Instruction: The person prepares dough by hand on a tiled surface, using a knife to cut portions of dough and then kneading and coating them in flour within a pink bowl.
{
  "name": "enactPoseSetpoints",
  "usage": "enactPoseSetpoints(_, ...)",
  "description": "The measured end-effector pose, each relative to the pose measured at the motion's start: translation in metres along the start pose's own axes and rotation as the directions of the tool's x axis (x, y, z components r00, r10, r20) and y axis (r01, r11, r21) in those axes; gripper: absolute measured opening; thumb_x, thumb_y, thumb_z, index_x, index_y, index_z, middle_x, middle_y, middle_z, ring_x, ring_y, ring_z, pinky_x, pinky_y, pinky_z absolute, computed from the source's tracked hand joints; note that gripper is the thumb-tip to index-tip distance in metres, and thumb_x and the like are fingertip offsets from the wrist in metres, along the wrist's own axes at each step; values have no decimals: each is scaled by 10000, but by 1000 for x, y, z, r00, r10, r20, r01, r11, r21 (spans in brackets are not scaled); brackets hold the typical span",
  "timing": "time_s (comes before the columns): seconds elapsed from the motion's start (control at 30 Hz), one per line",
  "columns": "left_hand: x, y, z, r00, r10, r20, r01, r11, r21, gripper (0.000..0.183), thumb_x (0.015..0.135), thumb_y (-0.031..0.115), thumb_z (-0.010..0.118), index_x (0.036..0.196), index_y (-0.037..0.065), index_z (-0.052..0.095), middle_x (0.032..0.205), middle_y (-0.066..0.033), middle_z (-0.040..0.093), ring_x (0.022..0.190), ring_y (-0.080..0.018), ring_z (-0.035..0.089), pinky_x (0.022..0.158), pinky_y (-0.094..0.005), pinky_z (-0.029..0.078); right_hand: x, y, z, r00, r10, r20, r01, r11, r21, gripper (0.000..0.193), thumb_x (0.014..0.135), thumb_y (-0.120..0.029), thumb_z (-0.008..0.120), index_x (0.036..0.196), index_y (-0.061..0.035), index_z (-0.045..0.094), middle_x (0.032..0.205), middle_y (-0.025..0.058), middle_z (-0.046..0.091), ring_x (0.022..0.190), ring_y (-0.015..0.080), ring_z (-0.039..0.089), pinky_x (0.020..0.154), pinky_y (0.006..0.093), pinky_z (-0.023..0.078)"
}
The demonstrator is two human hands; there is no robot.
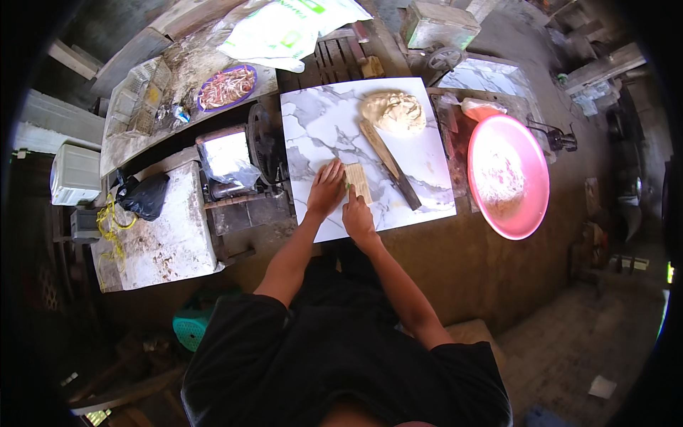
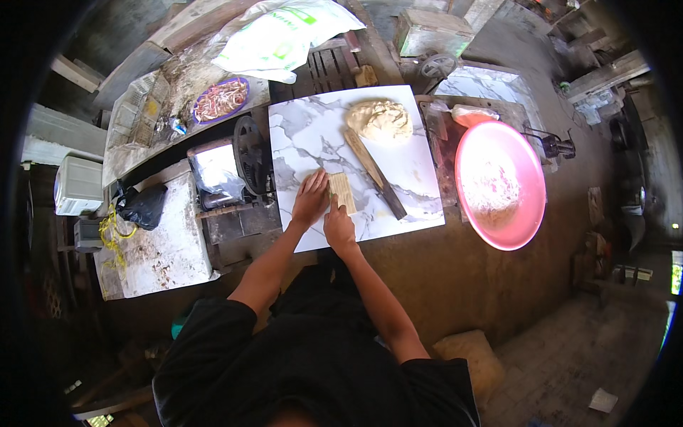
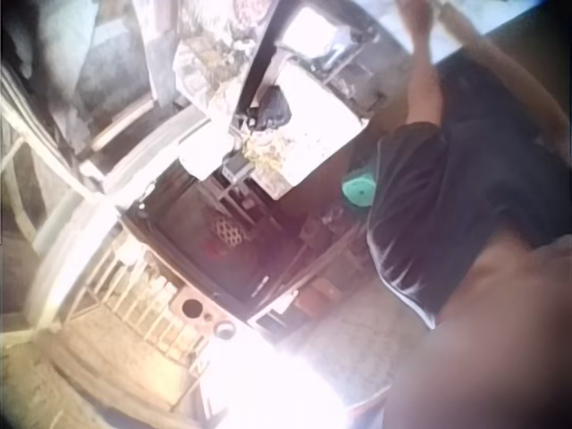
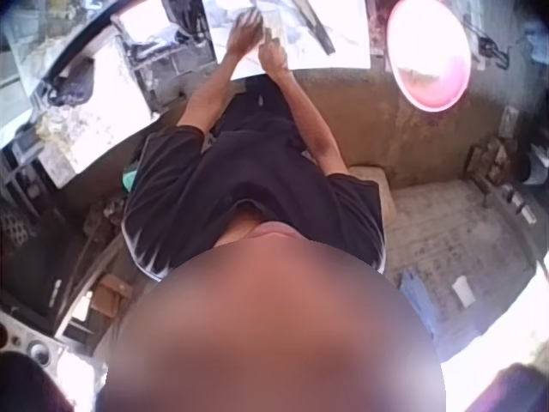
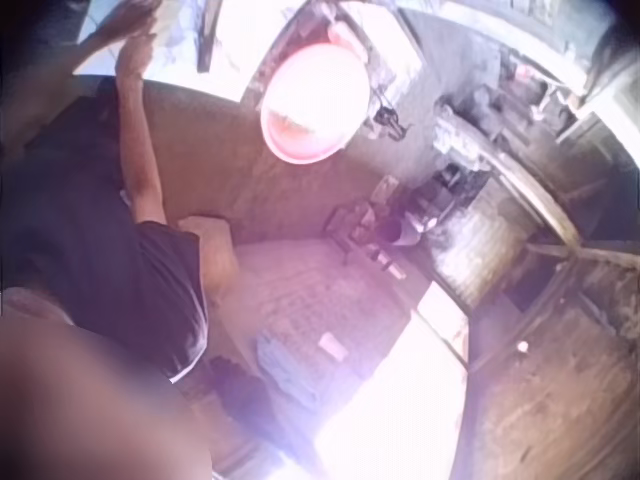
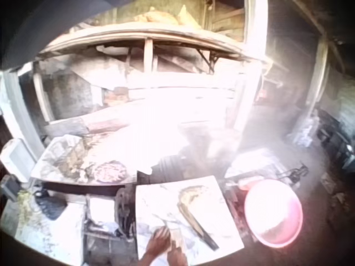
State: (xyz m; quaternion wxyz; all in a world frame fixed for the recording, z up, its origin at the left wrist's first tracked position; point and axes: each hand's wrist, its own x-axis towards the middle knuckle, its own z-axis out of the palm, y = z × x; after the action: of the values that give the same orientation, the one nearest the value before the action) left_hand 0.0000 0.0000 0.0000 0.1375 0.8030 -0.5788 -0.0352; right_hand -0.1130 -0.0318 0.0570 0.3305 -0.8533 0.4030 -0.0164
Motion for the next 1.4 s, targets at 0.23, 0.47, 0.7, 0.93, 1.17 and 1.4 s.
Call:
enactPoseSetpoints(0.23,16,-6,2,994,26,-108,-35,996,-84,450,814,206,402,1218,14,359,1289,-94,341,1213,-193,276,1011,-347,192,-1,3,-3,999,27,17,-27,999,-23,483,784,-99,435,1215,46,272,826,274,508,682,408,545,601,445,458)
enactPoseSetpoints(0.47,24,-13,4,992,18,-126,-38,988,-153,476,825,249,361,1236,11,339,1310,-97,313,1229,-197,250,1021,-349,167,-11,9,-2,1000,8,-7,-8,1000,-20,486,778,-101,442,1210,46,276,812,272,510,682,409,544,601,448,458)
enactPoseSetpoints(0.7,30,-13,-1,987,46,-154,-71,984,-163,491,824,244,404,1241,-1,319,1317,-117,291,1225,-223,250,1014,-361,180,-26,8,-11,998,55,-15,-55,998,-20,471,781,-120,438,1213,6,298,831,257,516,690,409,543,613,458,457)
enactPoseSetpoints(0.93,36,-13,1,987,53,-151,-75,987,-140,478,830,220,408,1239,-10,313,1311,-120,298,1222,-228,255,1011,-365,189,-46,24,-15,998,59,31,-57,996,-64,499,788,-149,436,1243,-24,271,861,235,515,698,391,549,617,447,464)
enactPoseSetpoints(1.17,38,-8,5,981,33,-189,-71,977,-201,461,833,208,402,1220,-32,331,1296,-156,308,1212,-262,267,1008,-374,197,-54,29,-25,998,45,-40,-44,998,39,479,794,-139,424,1240,-20,295,859,242,509,683,402,536,626,461,448)
enactPoseSetpoints(1.4,33,-4,6,986,-2,-168,-29,983,-182,456,842,223,378,1216,-34,336,1314,-141,284,1225,-247,244,1013,-362,188,-9,6,-22,998,18,-60,-15,999,50,474,787,-92,416,1231,23,292,828,266,504,685,412,525,625,470,427)
